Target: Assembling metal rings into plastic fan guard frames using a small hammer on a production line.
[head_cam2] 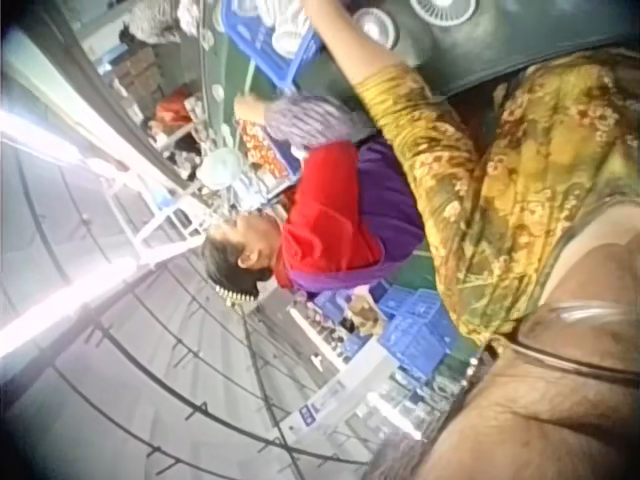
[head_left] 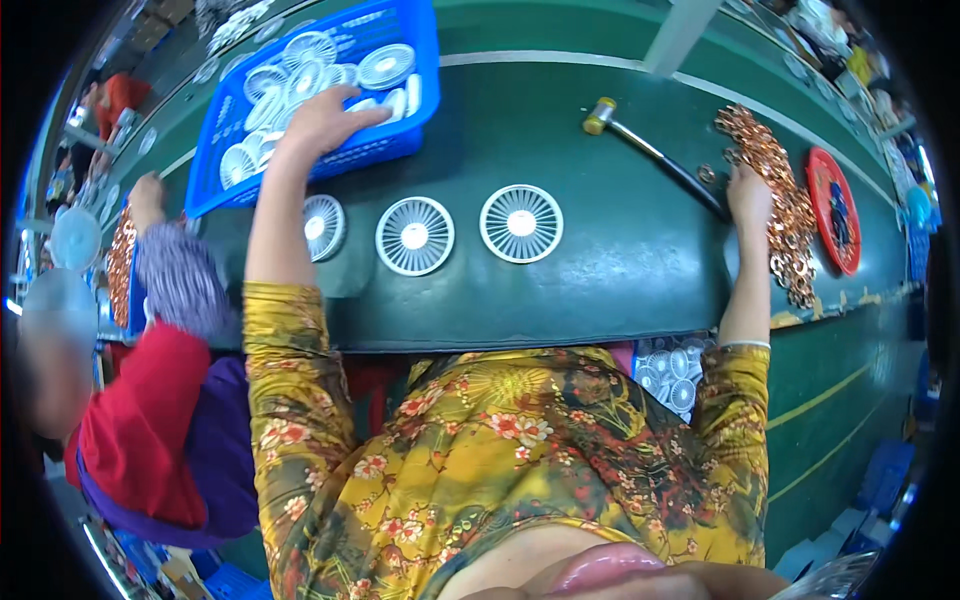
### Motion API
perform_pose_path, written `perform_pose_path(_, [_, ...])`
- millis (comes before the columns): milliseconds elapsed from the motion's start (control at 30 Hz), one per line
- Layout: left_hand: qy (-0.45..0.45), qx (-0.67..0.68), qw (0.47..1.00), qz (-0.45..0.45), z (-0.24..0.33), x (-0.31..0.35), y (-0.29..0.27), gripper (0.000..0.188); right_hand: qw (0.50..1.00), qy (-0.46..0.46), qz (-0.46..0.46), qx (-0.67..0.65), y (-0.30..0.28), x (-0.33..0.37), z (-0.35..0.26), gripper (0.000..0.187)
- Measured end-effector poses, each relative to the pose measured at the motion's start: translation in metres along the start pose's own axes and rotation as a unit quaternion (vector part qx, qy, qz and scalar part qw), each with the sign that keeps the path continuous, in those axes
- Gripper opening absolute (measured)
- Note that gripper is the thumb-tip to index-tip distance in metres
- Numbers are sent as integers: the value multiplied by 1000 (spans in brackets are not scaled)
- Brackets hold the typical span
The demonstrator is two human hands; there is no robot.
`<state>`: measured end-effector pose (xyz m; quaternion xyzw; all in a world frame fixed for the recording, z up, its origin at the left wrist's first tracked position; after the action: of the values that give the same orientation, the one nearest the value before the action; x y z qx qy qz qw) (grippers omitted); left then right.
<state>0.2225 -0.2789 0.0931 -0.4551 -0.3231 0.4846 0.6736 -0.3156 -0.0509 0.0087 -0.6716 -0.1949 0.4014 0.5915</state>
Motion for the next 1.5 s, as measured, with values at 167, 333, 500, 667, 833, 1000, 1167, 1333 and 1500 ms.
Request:
perform_pose_path(167, [41,-86,994,-56,-2,-26,11,63,994,6,64,-87,7,11,6,27])
perform_pose_path(333, [28,-99,994,32,-24,-29,11,46,995,14,16,-95,-10,28,4,30])
perform_pose_path(500, [-13,-114,987,110,-18,-17,-4,38,975,-16,99,-198,-22,39,9,17])
perform_pose_path(667, [-23,-124,976,179,-14,4,-19,36,902,-63,198,-379,-68,70,-16,12])
perform_pose_path(833, [-77,-108,970,205,-17,20,-27,40,856,-57,183,-481,-74,102,-39,10])
perform_pose_path(1000, [-114,-158,974,115,-35,12,-21,45,840,-97,157,-510,-80,130,-70,8])
perform_pose_path(1167, [-87,-130,983,101,-20,8,-16,58,849,-122,122,-500,-73,144,-73,7])
perform_pose_path(1333, [-128,-108,974,151,-16,19,-16,50,862,-99,90,-489,-66,146,-64,9])
perform_pose_path(1500, [-93,-60,957,267,-29,31,-14,38,848,-86,105,-513,-68,149,-68,8])
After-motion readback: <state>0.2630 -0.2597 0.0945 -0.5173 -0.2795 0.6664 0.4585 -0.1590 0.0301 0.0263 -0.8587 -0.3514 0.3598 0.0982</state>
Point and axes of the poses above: each hand's wrist, its own x-axis away from the middle knuckle, its own y-axis out of the palm, z = x × y, the point moved 5 cm from there along -x, towards the middle knuckle, and after that the axes turned 4 degrees about x, right-handed, at the moved point
